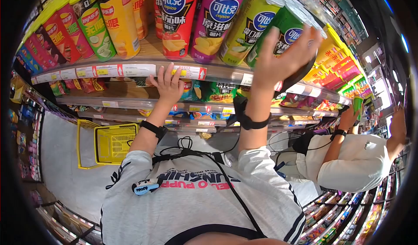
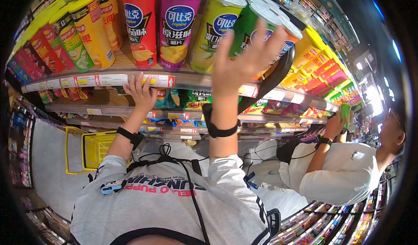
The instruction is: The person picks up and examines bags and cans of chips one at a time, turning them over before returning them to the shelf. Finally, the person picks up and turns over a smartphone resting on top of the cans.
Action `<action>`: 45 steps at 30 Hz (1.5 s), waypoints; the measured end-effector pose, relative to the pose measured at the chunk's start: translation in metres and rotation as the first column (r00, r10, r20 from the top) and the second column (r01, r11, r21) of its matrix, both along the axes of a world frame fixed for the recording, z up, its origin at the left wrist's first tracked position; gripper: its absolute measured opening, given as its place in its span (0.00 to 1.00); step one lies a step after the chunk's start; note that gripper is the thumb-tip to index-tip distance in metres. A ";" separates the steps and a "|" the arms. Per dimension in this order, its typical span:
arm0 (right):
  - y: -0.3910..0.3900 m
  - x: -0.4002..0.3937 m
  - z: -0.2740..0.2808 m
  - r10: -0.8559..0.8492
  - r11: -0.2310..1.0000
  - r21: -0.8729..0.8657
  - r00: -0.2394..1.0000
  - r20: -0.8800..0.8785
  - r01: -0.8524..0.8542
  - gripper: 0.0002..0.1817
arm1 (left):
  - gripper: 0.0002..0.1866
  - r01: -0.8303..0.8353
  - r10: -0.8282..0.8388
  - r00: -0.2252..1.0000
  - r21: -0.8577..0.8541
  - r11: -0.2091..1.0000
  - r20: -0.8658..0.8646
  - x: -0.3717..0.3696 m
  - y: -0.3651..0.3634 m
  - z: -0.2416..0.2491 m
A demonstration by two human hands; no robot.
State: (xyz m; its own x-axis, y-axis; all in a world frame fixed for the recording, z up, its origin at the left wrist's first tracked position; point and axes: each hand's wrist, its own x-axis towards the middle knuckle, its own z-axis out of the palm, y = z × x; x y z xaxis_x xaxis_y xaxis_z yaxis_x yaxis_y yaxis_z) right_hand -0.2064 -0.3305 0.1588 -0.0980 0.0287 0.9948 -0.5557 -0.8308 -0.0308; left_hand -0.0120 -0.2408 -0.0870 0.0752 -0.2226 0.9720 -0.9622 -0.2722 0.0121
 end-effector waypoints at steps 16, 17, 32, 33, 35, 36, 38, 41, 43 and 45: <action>0.062 0.054 -0.002 0.379 0.908 0.242 0.917 -0.128 -0.341 0.37 | 0.35 0.068 -0.064 0.996 0.065 0.996 -0.064 -0.005 0.008 0.004; 0.067 0.050 -0.004 0.433 0.872 0.303 0.895 -0.109 -0.385 0.37 | 0.35 0.054 -0.051 0.998 0.063 0.997 -0.046 -0.004 0.007 0.003; 0.033 -0.049 -0.022 0.649 0.254 -0.018 0.157 0.744 -0.967 0.20 | 0.34 0.278 -0.253 0.907 0.028 0.960 -0.335 -0.029 0.038 0.046; 0.031 -0.056 -0.024 0.605 0.194 -0.020 0.104 0.789 -0.981 0.18 | 0.34 0.330 -0.339 0.867 -0.089 0.940 -0.366 -0.030 0.038 0.055; 0.023 -0.074 -0.041 0.476 0.052 -0.061 -0.029 0.879 -0.997 0.20 | 0.34 0.412 -0.514 0.764 -0.319 0.854 -0.389 -0.030 0.035 0.075; 0.024 -0.079 -0.043 0.474 -0.061 -0.116 -0.131 0.871 -0.991 0.25 | 0.37 0.326 -0.388 0.804 -0.211 0.922 -0.451 -0.035 0.042 0.105; 0.041 -0.069 -0.039 0.473 0.047 -0.114 -0.078 0.878 -0.992 0.22 | 0.40 0.308 -0.357 0.824 -0.182 0.934 -0.439 -0.030 0.036 0.137; 0.041 -0.073 -0.048 0.501 0.097 -0.108 -0.045 0.864 -0.989 0.20 | 0.44 0.309 -0.348 0.798 -0.161 0.937 -0.493 -0.016 0.024 0.157; 0.042 -0.078 -0.053 0.554 0.057 -0.090 -0.044 0.831 -0.994 0.22 | 0.42 0.372 -0.402 0.724 -0.174 0.912 -0.560 -0.010 0.018 0.161; 0.051 -0.077 -0.041 0.502 0.054 -0.104 -0.063 0.863 -0.993 0.25 | 0.41 0.335 -0.379 0.752 -0.183 0.925 -0.539 -0.013 0.019 0.162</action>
State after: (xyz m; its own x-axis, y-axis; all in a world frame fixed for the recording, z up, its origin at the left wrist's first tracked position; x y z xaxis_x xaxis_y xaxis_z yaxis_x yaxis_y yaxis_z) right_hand -0.2837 -0.2798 0.1179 -0.1201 -0.9065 0.4048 0.8631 -0.2968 -0.4085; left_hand -0.0246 -0.2216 0.0748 0.5337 -0.2761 0.7993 -0.8081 0.1122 0.5783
